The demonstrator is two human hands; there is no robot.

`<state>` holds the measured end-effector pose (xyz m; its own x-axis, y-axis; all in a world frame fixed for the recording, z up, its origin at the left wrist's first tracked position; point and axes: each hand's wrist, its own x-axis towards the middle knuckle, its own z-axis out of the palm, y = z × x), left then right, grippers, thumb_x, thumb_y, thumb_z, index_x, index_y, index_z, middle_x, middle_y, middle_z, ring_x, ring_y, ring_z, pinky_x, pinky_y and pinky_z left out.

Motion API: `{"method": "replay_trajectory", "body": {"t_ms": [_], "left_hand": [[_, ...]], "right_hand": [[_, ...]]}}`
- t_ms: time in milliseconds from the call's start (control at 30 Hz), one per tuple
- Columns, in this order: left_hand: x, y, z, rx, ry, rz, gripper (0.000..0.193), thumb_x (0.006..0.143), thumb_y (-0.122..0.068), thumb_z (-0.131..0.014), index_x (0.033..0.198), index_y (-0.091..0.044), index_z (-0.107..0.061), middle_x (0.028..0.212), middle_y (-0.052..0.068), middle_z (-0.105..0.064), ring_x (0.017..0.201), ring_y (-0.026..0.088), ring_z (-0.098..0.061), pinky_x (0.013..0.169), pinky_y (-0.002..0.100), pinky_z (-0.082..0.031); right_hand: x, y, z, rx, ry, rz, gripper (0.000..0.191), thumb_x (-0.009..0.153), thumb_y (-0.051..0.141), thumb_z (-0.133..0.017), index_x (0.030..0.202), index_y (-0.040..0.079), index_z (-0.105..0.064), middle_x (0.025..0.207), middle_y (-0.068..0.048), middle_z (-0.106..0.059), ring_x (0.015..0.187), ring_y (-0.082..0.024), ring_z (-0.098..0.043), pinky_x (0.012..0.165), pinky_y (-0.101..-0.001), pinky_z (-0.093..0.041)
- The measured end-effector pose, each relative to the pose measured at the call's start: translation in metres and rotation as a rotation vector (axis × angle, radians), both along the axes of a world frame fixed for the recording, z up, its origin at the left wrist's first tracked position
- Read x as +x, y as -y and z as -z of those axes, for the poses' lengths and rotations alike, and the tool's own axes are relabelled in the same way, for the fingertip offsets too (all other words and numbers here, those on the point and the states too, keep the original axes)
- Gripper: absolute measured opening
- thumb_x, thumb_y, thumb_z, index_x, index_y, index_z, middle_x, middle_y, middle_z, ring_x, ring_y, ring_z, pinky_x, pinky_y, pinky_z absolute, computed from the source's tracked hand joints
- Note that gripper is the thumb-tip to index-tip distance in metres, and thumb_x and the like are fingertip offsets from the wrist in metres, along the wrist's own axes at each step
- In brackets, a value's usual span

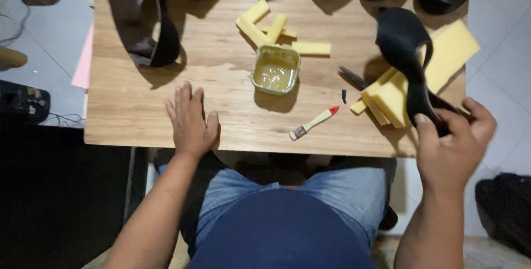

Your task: The person applies adhesive to the inner edges of a brown shoe upper using a brush, then inserts a small yellow foam piece into the opening. They press the edges together to bond the foam and upper, then trim excess foam with scissors. The process is repeated for another shoe upper.

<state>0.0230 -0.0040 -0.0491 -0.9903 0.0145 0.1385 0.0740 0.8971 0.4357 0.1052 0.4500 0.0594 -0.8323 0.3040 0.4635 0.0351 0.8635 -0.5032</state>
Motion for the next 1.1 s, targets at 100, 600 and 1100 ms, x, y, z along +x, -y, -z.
{"method": "replay_trajectory", "body": {"t_ms": [100,600,1100], "left_hand": [[0.019,0.007,-0.009,0.337,-0.035,-0.047,0.047,0.087,-0.017,-0.062,0.132,-0.002,-0.058,0.157,0.019,-0.044,0.149,0.034,-0.038,0.122,0.054,-0.025],[0.069,-0.089,-0.108,2.140,0.645,0.337,0.065,0.100,-0.033,-0.064,0.154,-0.013,-0.036,0.136,0.016,-0.052,0.129,0.034,-0.061,0.107,0.048,-0.051],[0.053,-0.072,-0.106,1.738,0.413,-0.064,0.022,0.088,0.003,-0.054,0.108,0.007,-0.062,0.109,0.022,-0.069,0.103,0.028,-0.068,0.099,0.040,-0.058]], "right_hand": [[0.026,0.013,-0.026,-0.162,-0.092,-0.074,0.018,0.096,0.008,-0.079,0.109,-0.001,-0.069,0.143,-0.019,-0.051,0.128,-0.029,-0.055,0.108,-0.0376,-0.048],[-0.004,0.126,-0.007,-1.447,0.462,-0.409,0.037,0.104,0.029,-0.059,0.126,0.000,-0.057,0.113,-0.005,-0.066,0.105,-0.012,-0.063,0.093,-0.0291,-0.051],[-0.025,0.127,0.008,-1.504,0.511,-0.337,0.015,0.097,0.010,-0.056,0.105,0.001,-0.065,0.093,-0.005,-0.073,0.082,-0.012,-0.068,0.077,-0.0286,-0.056]]}}
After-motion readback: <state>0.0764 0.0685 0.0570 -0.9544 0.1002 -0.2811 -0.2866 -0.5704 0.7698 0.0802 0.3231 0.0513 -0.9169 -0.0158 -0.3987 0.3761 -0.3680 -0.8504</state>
